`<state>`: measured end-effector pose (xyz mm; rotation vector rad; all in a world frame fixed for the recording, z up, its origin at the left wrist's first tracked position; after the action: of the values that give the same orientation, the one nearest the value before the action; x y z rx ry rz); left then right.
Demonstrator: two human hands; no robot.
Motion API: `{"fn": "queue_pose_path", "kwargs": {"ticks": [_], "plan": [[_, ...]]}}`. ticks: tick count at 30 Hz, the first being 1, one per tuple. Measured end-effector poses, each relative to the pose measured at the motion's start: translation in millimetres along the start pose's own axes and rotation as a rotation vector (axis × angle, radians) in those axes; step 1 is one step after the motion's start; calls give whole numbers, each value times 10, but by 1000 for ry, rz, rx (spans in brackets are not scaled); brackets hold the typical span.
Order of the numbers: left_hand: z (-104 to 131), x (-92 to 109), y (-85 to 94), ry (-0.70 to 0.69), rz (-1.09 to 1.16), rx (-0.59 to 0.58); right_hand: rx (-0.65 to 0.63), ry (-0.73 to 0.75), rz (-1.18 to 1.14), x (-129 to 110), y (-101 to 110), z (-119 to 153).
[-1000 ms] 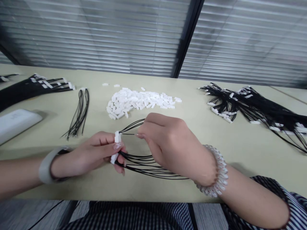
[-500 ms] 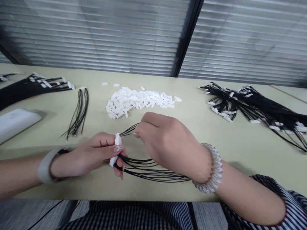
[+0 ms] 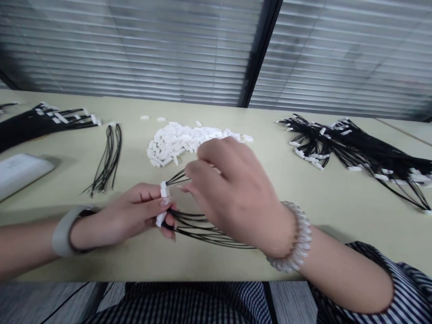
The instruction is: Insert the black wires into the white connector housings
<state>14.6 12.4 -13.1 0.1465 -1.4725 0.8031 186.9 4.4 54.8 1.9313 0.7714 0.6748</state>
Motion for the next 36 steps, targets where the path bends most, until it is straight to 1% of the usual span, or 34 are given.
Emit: {"fn": "queue_pose_path", "kwargs": {"ticks": [1,2,5,7,9,12,15,17,19,20,21,23,25,26,27,28,29,30,32,33,34,36], "plan": [[-5,-11,11,-23,19,32,-17,-12,-12,7,40,12],[-8,-20,20,-39,35,59,-81,-9,-44,11,56,26],[-12,-26,41,-55,58,119,-391,13,-130,4,-12,64],[-8,-17,48,-51,70,153,-525,-3,-100,0,-93,75],[-4,-6,51,-54,91,184,-584,-15,-31,4,-155,73],[-6,5,47,-58,132,211,-595,-17,89,45,-187,84],[-15,19,38,-86,171,244,-519,-96,265,160,-162,131],[-21,31,31,-99,186,265,-428,-223,344,280,-133,166],[-26,40,26,-96,186,271,-309,-352,313,403,-97,180],[-28,42,27,-91,180,271,-243,-398,254,454,-75,174],[-29,41,30,-87,172,272,-172,-429,145,495,-49,160],[-28,27,44,-73,148,281,16,-448,-184,539,19,113],[-25,3,58,-52,112,282,269,-448,-571,536,98,63],[-23,-8,59,-41,90,275,381,-447,-728,517,129,40],[-21,-17,55,-32,69,264,444,-442,-823,484,149,17],[-19,-21,44,-24,46,250,446,-435,-878,442,155,-6],[-16,-20,28,-15,18,237,383,-420,-892,390,146,-29],[-14,-13,6,-3,-20,225,279,-387,-862,330,125,-49],[-9,16,-44,18,-115,208,38,-291,-708,205,59,-73],[-7,33,-68,25,-160,201,-55,-243,-613,149,25,-75],[-5,50,-89,28,-199,196,-122,-205,-530,102,-5,-73],[1,74,-115,18,-247,188,-205,-162,-431,41,-45,-65]]}}
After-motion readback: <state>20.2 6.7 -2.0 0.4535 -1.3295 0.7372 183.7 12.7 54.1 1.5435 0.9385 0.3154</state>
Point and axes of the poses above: each hand's wrist, its own z-axis away from the middle knuckle, its own y-axis out of the back of the hand, x = y × z, the point moved 2 cm from there along -z, towards the middle knuckle, and after that the axes turned 15 degrees about -x, right-handed, at the moved point
